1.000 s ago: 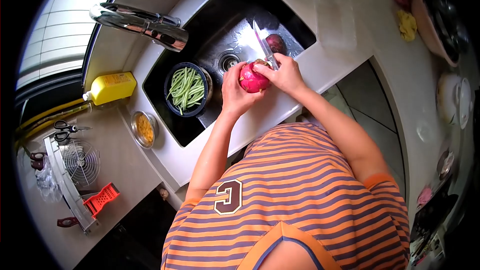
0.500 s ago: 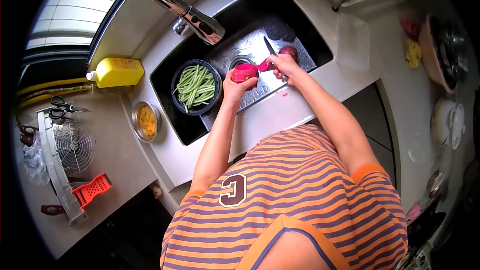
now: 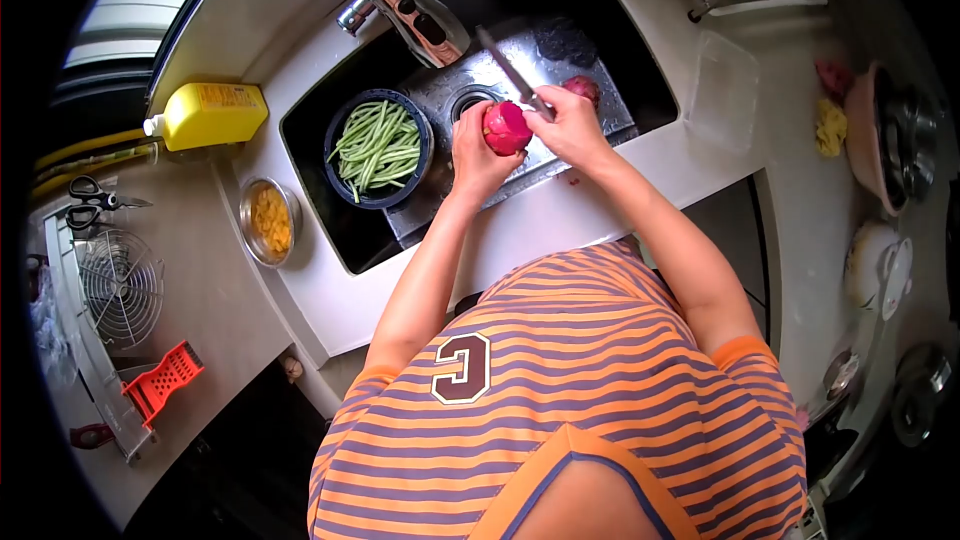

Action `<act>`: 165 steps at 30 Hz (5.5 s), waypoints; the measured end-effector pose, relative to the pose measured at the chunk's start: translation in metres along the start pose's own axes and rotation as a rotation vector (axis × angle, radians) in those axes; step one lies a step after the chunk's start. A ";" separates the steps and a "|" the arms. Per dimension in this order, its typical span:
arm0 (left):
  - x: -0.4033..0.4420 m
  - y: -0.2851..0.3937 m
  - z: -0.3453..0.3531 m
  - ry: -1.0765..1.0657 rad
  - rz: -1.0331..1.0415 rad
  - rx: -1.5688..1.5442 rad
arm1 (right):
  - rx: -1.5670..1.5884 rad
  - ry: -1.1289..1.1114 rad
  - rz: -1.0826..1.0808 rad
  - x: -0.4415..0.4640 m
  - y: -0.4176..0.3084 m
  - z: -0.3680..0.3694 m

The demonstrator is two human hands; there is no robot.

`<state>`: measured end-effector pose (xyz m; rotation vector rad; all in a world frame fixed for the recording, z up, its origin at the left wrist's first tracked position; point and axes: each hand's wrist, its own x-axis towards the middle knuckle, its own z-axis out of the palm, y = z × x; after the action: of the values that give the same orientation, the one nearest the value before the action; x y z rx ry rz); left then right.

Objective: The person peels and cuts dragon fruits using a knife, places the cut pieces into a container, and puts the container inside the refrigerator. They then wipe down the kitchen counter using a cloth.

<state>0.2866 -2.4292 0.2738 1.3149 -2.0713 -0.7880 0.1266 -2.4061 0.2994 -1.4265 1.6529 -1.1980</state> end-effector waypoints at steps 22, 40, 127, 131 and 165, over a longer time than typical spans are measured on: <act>0.014 0.025 -0.040 -0.334 -0.090 -0.711 | 0.683 -0.526 0.560 0.008 0.030 -0.026; 0.029 0.027 -0.041 -0.726 -0.273 -1.510 | 0.552 -0.211 0.190 0.009 -0.008 -0.027; 0.040 0.006 0.010 -0.054 -0.768 -1.739 | 0.457 -0.049 0.453 -0.016 0.029 -0.020; 0.038 0.005 0.003 -0.156 -0.635 -1.689 | 0.410 -0.008 0.374 -0.001 0.011 -0.024; 0.031 0.013 -0.002 -0.169 -0.705 -1.686 | -0.117 0.113 0.128 0.005 0.014 -0.032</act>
<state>0.2692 -2.4533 0.2895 0.7874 -0.3210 -2.2019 0.0909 -2.4041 0.2990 -1.3213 1.8898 -1.1443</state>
